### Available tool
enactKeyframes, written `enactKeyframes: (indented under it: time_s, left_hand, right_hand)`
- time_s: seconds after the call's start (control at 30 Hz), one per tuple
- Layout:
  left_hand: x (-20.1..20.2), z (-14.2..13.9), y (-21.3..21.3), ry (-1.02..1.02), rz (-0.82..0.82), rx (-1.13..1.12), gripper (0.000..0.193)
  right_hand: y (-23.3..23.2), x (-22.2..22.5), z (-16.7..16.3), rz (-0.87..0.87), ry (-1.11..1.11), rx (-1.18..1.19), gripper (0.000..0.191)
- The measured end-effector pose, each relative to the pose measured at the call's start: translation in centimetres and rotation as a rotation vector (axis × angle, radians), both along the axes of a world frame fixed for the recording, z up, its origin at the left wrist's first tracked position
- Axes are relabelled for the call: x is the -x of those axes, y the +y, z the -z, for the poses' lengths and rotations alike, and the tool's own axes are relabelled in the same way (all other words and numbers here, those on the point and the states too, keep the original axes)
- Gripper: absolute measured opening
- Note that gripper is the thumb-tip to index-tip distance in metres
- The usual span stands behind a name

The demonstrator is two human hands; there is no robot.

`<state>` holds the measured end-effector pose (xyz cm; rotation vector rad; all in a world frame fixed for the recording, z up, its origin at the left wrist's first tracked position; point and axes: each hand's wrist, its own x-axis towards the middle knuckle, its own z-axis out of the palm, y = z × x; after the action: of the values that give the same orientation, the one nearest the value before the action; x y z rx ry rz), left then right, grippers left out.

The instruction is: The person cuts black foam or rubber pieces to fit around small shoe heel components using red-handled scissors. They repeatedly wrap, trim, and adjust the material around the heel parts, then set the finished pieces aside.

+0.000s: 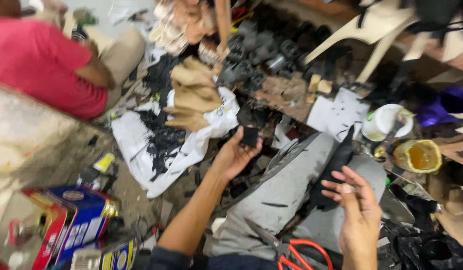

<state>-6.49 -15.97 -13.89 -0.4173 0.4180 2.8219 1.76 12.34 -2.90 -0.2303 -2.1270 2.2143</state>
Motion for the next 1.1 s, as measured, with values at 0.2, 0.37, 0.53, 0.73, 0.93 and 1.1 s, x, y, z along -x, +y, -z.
enactKeyframes:
  time_s: [0.2,0.37,0.53,0.73,0.93,1.1]
  left_hand:
    - [-1.0,9.1,-4.9,-0.566,-0.275,-0.005,0.037]
    - [-4.0,11.1,-6.0,-0.921,-0.236,0.271,0.050]
    - [-3.4,9.8,-6.5,-0.759,-0.297,0.399,0.050]
    - [-2.1,9.4,-6.6,-0.717,-0.201,0.471,0.049]
    - [-2.7,10.1,-4.5,-0.485,0.046,0.552,0.045]
    - [-1.5,7.8,-1.5,-0.198,0.157,0.873,0.033]
  right_hand:
    - [2.3,-1.2,2.1,0.022,-0.005,0.027,0.033]
    - [3.7,-2.4,3.0,0.072,-0.047,-0.003,0.029]
    - [3.9,-2.2,3.3,0.080,-0.066,-0.028,0.028]
    - [3.2,-1.6,3.0,0.082,-0.020,-0.142,0.027]
    - [3.2,-1.3,1.8,0.058,0.134,-1.050,0.033]
    - [2.9,-0.1,2.4,0.002,0.196,-1.215,0.052]
